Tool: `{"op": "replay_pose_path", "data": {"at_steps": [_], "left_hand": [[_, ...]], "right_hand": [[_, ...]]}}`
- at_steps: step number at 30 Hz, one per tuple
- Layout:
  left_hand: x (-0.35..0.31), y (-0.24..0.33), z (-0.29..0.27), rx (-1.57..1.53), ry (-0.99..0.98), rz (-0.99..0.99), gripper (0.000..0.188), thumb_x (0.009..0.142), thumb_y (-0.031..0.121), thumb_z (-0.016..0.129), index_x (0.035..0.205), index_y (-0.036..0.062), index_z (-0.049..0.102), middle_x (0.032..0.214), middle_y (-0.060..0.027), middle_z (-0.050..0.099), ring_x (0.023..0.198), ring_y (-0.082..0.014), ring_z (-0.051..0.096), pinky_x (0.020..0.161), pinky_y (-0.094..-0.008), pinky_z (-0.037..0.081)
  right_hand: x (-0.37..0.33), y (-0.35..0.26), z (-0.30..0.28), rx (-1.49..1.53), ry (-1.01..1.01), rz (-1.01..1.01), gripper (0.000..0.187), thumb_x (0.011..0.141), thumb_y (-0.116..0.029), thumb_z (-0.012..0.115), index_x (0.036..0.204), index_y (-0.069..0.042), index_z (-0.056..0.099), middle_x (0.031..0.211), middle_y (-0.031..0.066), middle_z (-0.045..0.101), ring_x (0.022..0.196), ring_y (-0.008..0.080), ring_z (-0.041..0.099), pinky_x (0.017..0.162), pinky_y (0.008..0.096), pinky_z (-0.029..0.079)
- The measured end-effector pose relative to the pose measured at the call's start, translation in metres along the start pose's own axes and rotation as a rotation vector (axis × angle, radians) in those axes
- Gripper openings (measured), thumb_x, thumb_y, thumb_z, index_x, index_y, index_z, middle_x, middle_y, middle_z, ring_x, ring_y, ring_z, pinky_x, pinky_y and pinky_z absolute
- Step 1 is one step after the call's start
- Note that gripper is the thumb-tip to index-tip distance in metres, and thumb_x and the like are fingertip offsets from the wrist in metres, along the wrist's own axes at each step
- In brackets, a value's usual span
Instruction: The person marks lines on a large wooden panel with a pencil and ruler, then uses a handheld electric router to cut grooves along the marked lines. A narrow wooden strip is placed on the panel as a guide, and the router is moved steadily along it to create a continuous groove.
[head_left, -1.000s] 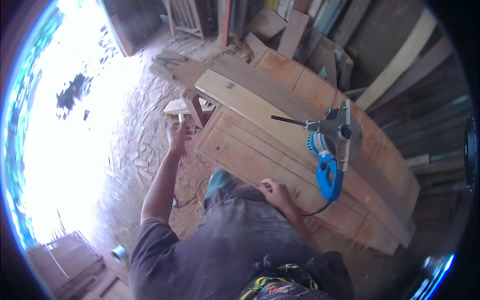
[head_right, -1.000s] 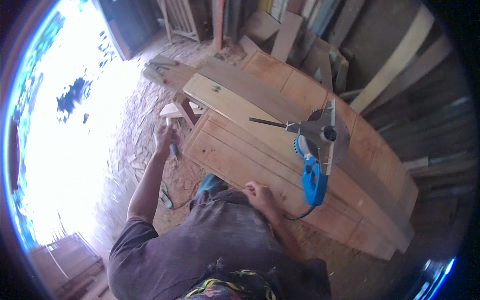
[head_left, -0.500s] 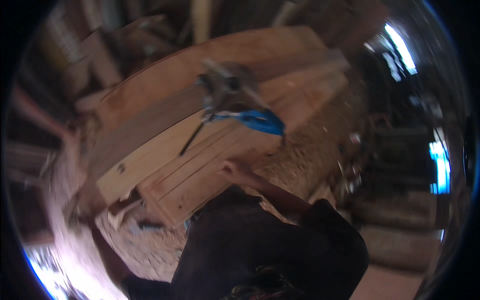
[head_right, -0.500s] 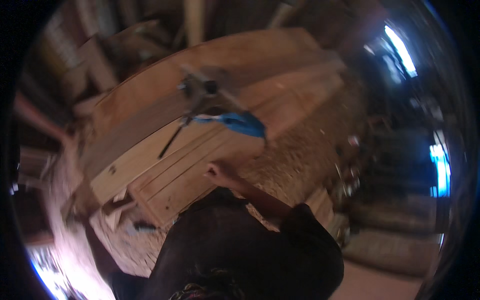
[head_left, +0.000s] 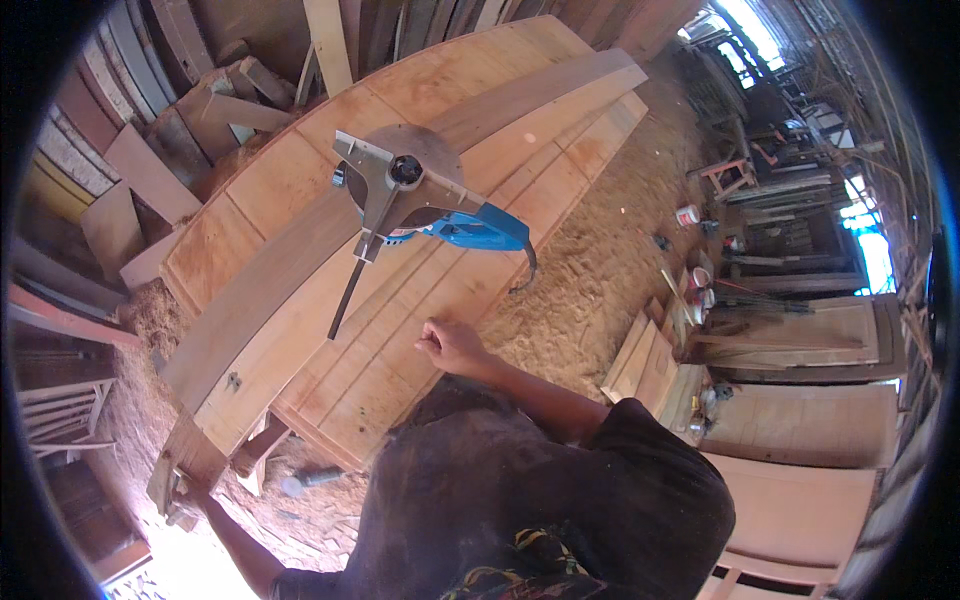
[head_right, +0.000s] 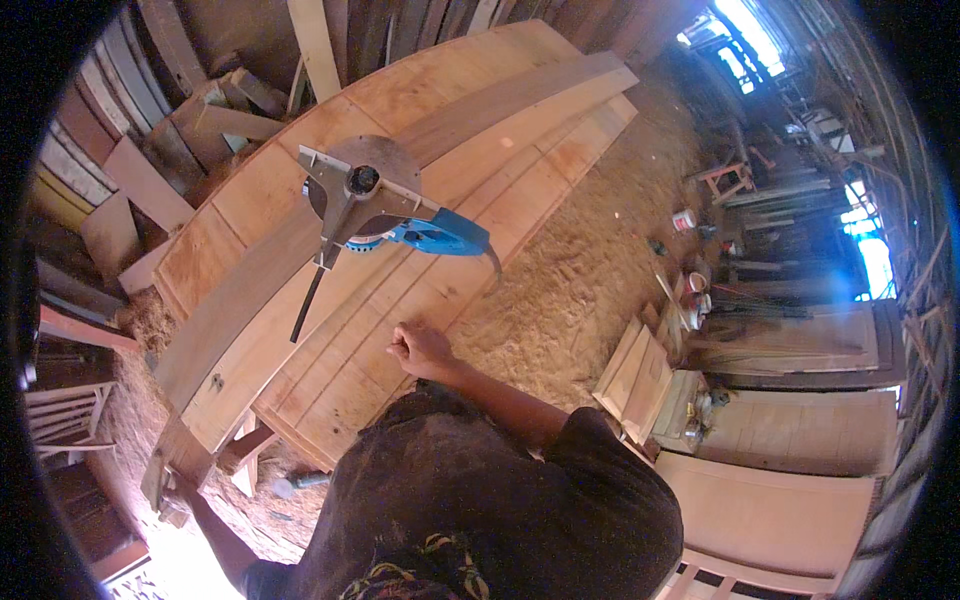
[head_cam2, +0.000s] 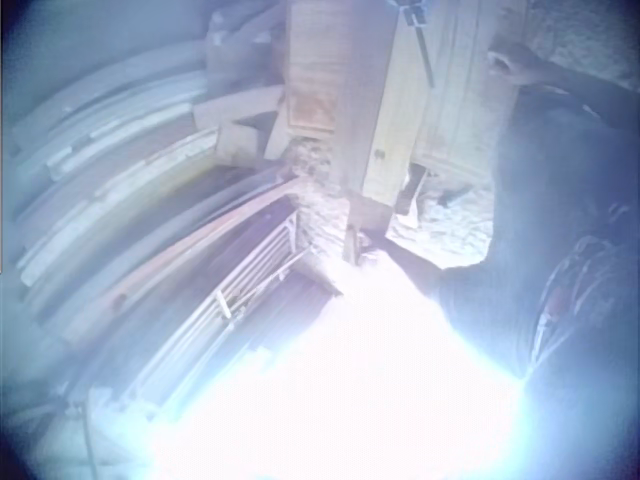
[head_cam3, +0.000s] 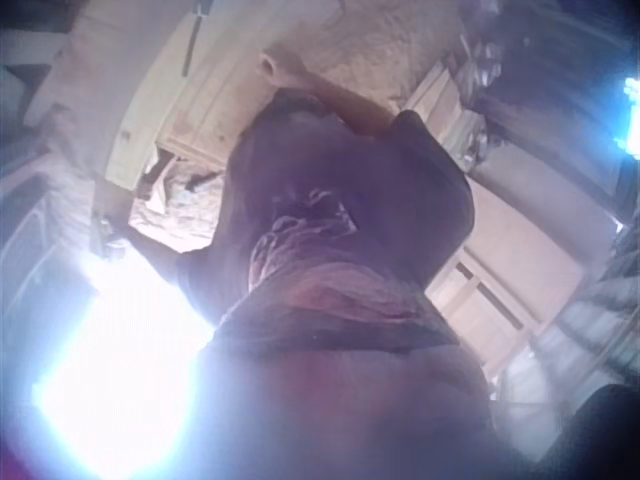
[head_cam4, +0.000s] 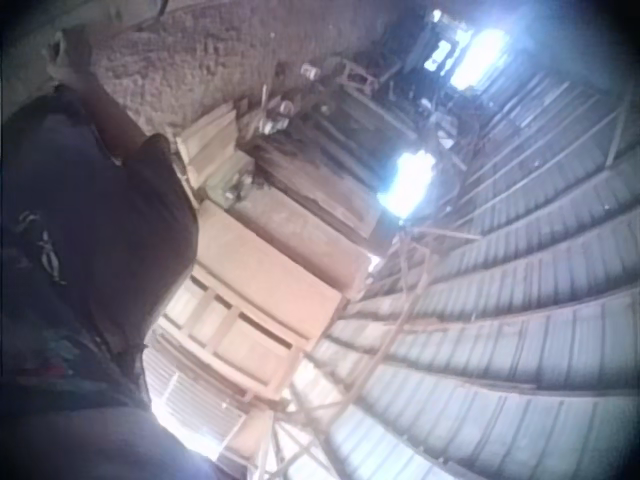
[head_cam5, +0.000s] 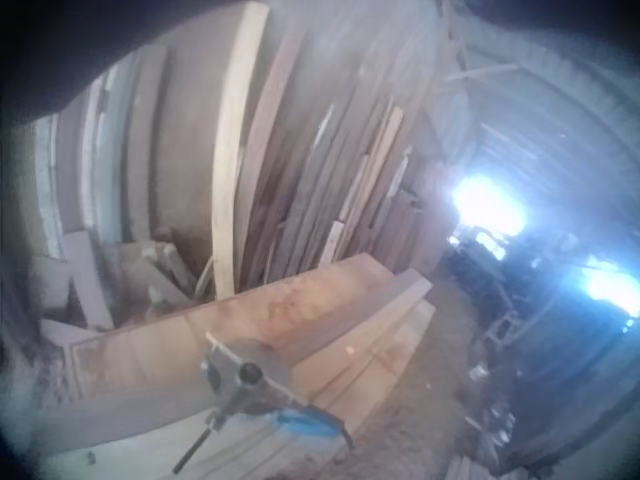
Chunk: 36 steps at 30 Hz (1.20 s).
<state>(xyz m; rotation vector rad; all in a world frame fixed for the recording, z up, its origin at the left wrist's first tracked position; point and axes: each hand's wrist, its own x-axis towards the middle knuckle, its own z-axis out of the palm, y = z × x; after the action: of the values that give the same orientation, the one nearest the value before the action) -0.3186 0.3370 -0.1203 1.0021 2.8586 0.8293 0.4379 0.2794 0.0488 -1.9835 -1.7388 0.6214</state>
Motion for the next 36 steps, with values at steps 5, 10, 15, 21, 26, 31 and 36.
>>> {"op": "replay_pose_path", "data": {"at_steps": [5,10,15,21,26,31,36], "left_hand": [[-0.012,0.016,-0.016,-0.197,0.314,0.305,0.049,0.096,0.042,0.075,0.117,-0.003,0.074,0.113,-0.02,0.074,0.104,-0.0271,0.067,0.092,-0.042,0.054],[-0.115,0.174,-0.073,-0.77,-0.11,0.037,0.06,0.096,0.035,0.077,0.143,0.0036,0.057,0.139,-0.015,0.063,0.124,-0.0303,0.062,0.1,-0.0442,0.053],[-0.233,0.43,-0.162,-0.915,-0.379,0.292,0.051,0.104,0.036,0.064,0.145,0.0053,0.059,0.142,-0.0066,0.062,0.122,-0.018,0.062,0.102,-0.0338,0.048],[-0.347,0.624,-0.154,-0.524,-0.478,0.738,0.058,0.104,0.039,0.066,0.149,0.0058,0.053,0.131,-0.0217,0.068,0.123,-0.0273,0.067,0.096,-0.0385,0.056],[-0.365,0.661,-0.105,-0.307,-0.409,0.517,0.08,0.103,0.063,0.053,0.152,0.0001,0.049,0.135,-0.0226,0.068,0.124,-0.0368,0.067,0.102,-0.0446,0.052],[-0.338,0.638,-0.092,0.144,-0.45,0.705,0.086,0.099,0.073,0.043,0.142,0.0005,0.058,0.129,-0.0236,0.07,0.124,-0.0431,0.065,0.105,-0.0503,0.049],[-0.4,0.692,-0.126,-0.159,-0.46,0.266,0.087,0.098,0.079,0.034,0.122,0.0049,0.073,0.115,-0.0259,0.074,0.117,-0.0441,0.067,0.1,-0.052,0.051]], "right_hand": [[-0.011,0.016,-0.026,0.316,-0.274,0.066,0.03,0.097,-0.037,0.074,0.101,-0.007,0.071,0.082,0.0073,0.073,0.077,0.0206,0.071,0.072,0.0368,0.055],[-0.019,0.069,-0.149,0.489,-0.84,0.385,0.045,0.099,-0.049,0.069,0.093,-0.005,0.073,0.081,0.0023,0.069,0.075,0.0132,0.065,0.071,0.034,0.052],[0.008,0.173,-0.237,0.592,-0.43,0.461,0.033,0.102,-0.035,0.068,0.096,-0.003,0.072,0.075,0.0008,0.063,0.069,0.0101,0.059,0.064,0.0286,0.048],[0.109,0.172,-0.23,0.928,-0.335,0.16,0.036,0.103,-0.038,0.067,0.103,-0.002,0.068,0.077,-0.0003,0.061,0.07,0.0085,0.058,0.064,0.0262,0.047],[0.142,0.106,-0.201,1.034,-0.556,0.203,0.051,0.107,-0.049,0.057,0.111,0.001,0.065,0.092,0.0063,0.07,0.081,0.0154,0.069,0.077,0.0295,0.057],[0.16,0.067,-0.169,1.531,-1.145,0.38,0.066,0.104,-0.06,0.055,0.117,0.004,0.064,0.095,0.0126,0.069,0.083,0.022,0.071,0.08,0.0347,0.062],[0.178,0.098,-0.124,2.09,-1.482,0.802,0.054,0.1,-0.04,0.069,0.122,0.01,0.059,0.097,0.0106,0.066,0.088,0.0201,0.068,0.079,0.0333,0.062]]}}
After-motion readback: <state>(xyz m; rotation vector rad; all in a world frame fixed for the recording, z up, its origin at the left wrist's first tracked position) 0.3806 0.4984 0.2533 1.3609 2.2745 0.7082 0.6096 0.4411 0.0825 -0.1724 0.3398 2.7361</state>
